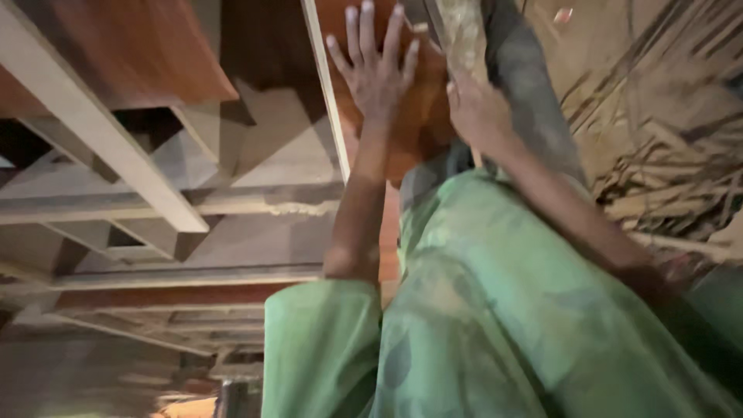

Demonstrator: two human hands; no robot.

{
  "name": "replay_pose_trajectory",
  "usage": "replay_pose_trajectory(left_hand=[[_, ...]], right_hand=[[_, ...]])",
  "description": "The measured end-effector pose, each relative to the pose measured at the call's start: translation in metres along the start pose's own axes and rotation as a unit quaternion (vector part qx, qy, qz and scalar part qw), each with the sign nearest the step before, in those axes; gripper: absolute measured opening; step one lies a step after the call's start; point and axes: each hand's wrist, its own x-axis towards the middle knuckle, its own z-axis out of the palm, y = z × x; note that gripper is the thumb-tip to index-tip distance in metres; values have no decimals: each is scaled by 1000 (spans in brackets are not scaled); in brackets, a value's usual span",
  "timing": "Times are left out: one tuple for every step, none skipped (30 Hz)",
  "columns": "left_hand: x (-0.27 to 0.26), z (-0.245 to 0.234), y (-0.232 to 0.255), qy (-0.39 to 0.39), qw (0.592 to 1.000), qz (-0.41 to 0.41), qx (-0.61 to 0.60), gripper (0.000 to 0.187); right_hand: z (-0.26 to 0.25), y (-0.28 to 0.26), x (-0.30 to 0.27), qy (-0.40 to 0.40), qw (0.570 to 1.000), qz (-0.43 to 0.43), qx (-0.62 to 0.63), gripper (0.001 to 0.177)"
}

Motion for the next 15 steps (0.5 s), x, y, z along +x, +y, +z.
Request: replay_pose_trajectory(left_hand=[[10, 7, 3, -1, 1000, 2, -6, 50], [12, 7, 5, -3, 1000, 3, -12, 50], [23, 14, 4, 16, 1000, 5, -10, 51], [37, 24, 1, 34, 999, 6, -8, 51], [21, 16, 1, 29, 1000, -7, 0, 52], [8, 13, 0, 37, 999, -8, 5, 52], [-5, 9, 1, 20, 1000, -1, 4, 52], [-15, 4, 2, 3, 1000, 6, 3, 51], [-6, 12, 1, 11, 1000, 1, 2, 51], [4, 17, 1, 18, 1000, -4, 1, 51], [9, 18, -1, 19, 1000, -7, 2, 51], [12, 17, -2, 5, 1000, -6, 8, 50], [7, 12, 1, 2, 1000, 0, 5, 50], [1, 7, 4, -2, 1000, 5, 3, 49], [14, 15, 2, 11, 1000, 9, 11, 50]], right_hand=[[-4, 4, 9, 3, 1000, -4, 0, 49], [-5, 6, 8, 6, 1000, -9, 0, 47], [-7, 7, 15, 11, 999, 22, 25, 49], [-10, 8, 26, 16, 997, 53, 52, 50], [-2, 9, 10, -7, 993, 90, 77, 52], [2, 12, -2, 11, 996, 27, 88, 50], [10, 13, -17, 21, 994, -13, 110, 49], [15, 13, -30, 32, 989, -53, 133, 47], [13, 14, -18, 36, 989, -45, 135, 47], [10, 15, -6, 40, 989, -37, 138, 47], [11, 13, 3, 42, 988, -23, 146, 47], [11, 14, 9, 43, 987, -52, 144, 45], [11, 15, 5, 57, 986, -82, 136, 43], [10, 16, -1, 70, 983, -112, 128, 41], [4, 16, 13, 63, 978, -75, 182, 44]])
